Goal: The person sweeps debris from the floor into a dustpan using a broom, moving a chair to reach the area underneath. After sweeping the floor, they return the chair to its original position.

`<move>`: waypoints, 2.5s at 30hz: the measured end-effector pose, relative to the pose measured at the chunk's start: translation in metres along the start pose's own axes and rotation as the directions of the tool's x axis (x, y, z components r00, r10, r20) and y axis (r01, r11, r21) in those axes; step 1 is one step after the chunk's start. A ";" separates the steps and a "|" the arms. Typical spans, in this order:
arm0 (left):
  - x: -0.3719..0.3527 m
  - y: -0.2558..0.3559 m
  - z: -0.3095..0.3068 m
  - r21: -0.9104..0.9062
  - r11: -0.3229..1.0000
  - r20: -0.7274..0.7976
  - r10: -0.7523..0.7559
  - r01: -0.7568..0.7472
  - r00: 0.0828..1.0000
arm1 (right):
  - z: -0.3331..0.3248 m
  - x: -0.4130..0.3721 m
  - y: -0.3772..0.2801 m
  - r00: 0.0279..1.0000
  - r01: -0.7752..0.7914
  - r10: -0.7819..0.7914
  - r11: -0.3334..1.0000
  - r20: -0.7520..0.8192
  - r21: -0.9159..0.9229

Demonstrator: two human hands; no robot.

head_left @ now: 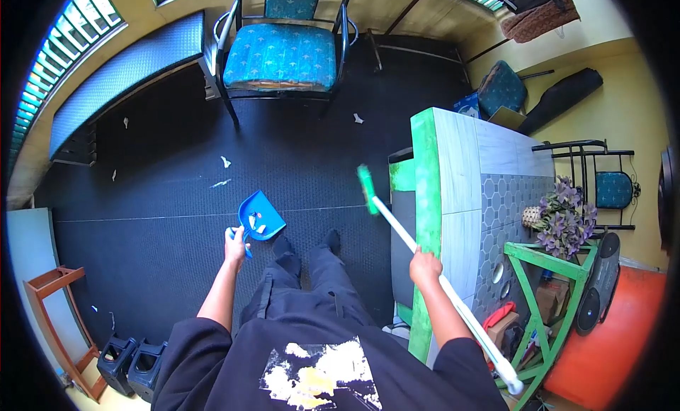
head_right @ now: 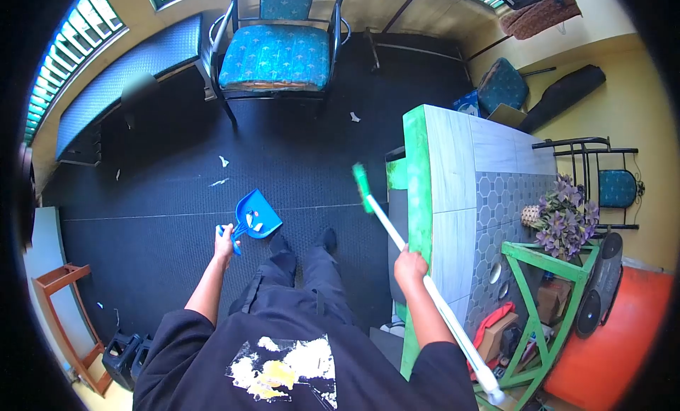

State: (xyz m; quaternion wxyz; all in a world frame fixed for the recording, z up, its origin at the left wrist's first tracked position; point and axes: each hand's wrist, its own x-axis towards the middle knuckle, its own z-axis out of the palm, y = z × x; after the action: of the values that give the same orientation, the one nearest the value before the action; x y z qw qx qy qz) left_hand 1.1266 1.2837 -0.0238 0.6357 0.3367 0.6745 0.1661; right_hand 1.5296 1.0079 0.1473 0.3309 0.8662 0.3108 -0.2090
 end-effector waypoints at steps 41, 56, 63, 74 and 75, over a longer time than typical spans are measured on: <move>-0.051 0.075 0.134 0.312 0.932 0.494 0.005 -0.183 0.869 | 0.344 -0.394 -0.003 0.316 -0.945 0.267 0.008 0.910 0.326; -0.081 0.050 0.066 0.092 0.994 0.238 0.027 -0.050 0.971 | 0.213 -0.013 0.067 0.892 -0.390 0.135 0.714 0.432 0.582; -0.071 0.011 -0.001 -0.090 0.996 0.061 0.004 0.001 0.998 | 0.096 0.017 0.037 0.917 -0.144 -0.044 0.890 0.397 0.432; -0.047 -0.019 -0.075 -0.266 0.960 -0.139 0.054 -0.090 0.989 | 0.019 -0.023 0.058 0.963 -0.063 0.019 0.986 0.270 0.155; -0.049 -0.021 -0.081 -0.273 0.958 -0.155 0.053 -0.094 0.987 | 0.020 -0.018 0.060 0.962 -0.117 0.086 0.988 0.260 0.105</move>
State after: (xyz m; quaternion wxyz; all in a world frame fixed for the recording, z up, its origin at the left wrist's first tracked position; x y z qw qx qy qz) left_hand 1.0409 1.2524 0.0103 0.6191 0.2555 0.6761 0.3071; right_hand 1.5541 0.9520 0.1700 0.3257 0.8653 0.2077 -0.3193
